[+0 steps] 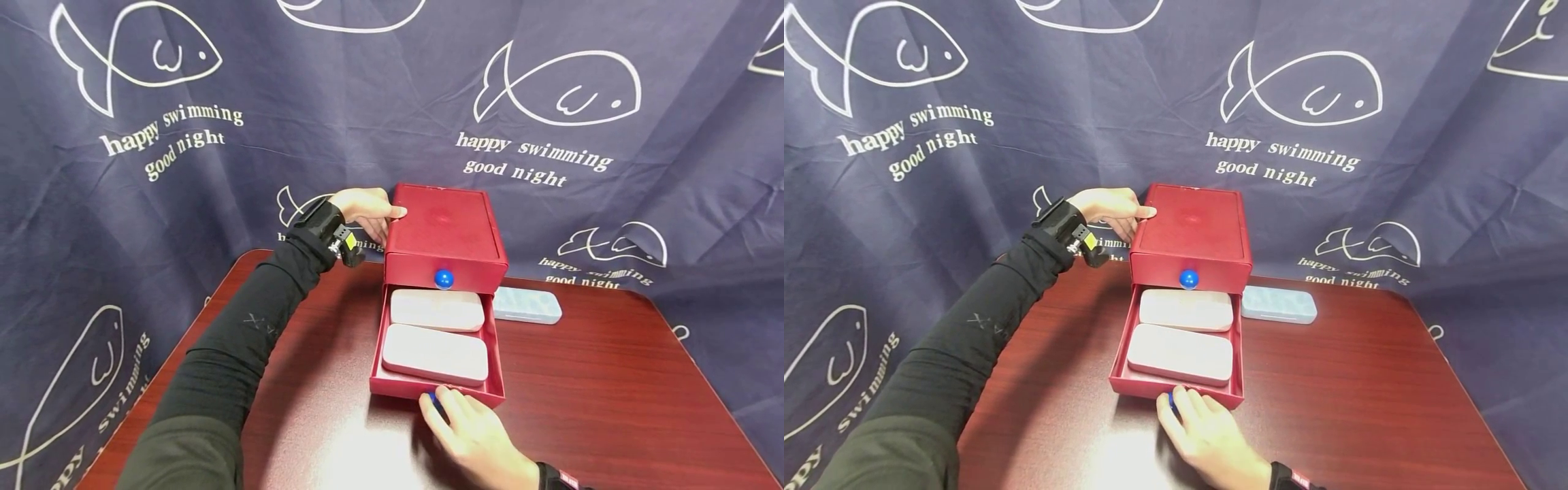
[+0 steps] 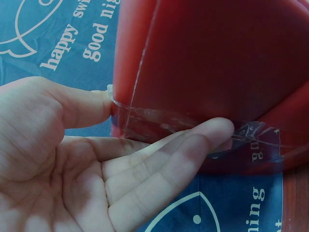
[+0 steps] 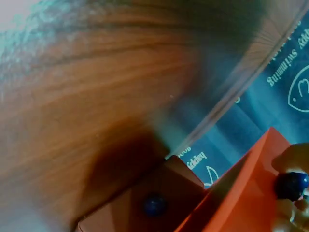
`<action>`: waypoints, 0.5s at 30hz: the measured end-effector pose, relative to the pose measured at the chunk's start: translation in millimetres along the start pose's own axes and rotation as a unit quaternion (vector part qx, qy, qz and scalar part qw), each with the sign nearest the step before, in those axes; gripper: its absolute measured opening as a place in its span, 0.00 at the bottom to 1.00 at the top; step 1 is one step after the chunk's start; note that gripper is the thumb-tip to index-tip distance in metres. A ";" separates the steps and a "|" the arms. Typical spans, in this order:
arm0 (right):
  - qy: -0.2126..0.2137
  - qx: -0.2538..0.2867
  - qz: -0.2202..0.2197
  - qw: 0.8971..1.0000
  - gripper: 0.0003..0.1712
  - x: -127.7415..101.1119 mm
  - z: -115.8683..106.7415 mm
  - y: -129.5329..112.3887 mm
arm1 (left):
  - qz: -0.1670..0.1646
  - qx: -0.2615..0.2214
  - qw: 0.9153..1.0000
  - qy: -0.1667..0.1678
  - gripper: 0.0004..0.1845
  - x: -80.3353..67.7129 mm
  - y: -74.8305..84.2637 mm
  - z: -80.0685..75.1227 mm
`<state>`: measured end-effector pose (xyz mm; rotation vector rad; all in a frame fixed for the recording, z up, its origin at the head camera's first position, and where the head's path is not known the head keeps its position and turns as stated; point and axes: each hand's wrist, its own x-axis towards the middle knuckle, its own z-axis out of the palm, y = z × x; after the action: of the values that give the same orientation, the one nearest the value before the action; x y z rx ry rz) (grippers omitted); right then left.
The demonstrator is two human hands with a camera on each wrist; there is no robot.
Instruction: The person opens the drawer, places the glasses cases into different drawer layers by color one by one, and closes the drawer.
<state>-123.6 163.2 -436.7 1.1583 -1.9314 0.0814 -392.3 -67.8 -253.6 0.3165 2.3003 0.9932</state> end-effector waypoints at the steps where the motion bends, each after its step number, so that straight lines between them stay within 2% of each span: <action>1: 0.010 -0.007 0.001 1.000 0.16 0.0 1.5 0.1 | 0.000 0.000 1.000 -0.001 0.21 0.2 -0.1 -0.1; 4: 0.026 -0.030 0.006 0.999 0.16 0.1 4.1 0.4 | 0.001 0.001 1.000 -0.001 0.20 -0.7 0.3 0.1; 10: 0.022 -0.043 0.018 0.999 0.17 2.5 4.3 -0.8 | -0.001 -0.001 1.000 0.000 0.20 -0.7 0.7 -0.2; 15: 0.053 -0.055 0.011 0.997 0.15 12.9 3.3 -0.3 | -0.002 -0.003 1.000 0.002 0.19 0.5 -0.2 0.3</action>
<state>-128.0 152.7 -429.9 1.0402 -1.8317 0.0477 -392.5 -67.5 -254.1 0.3086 2.3010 0.9998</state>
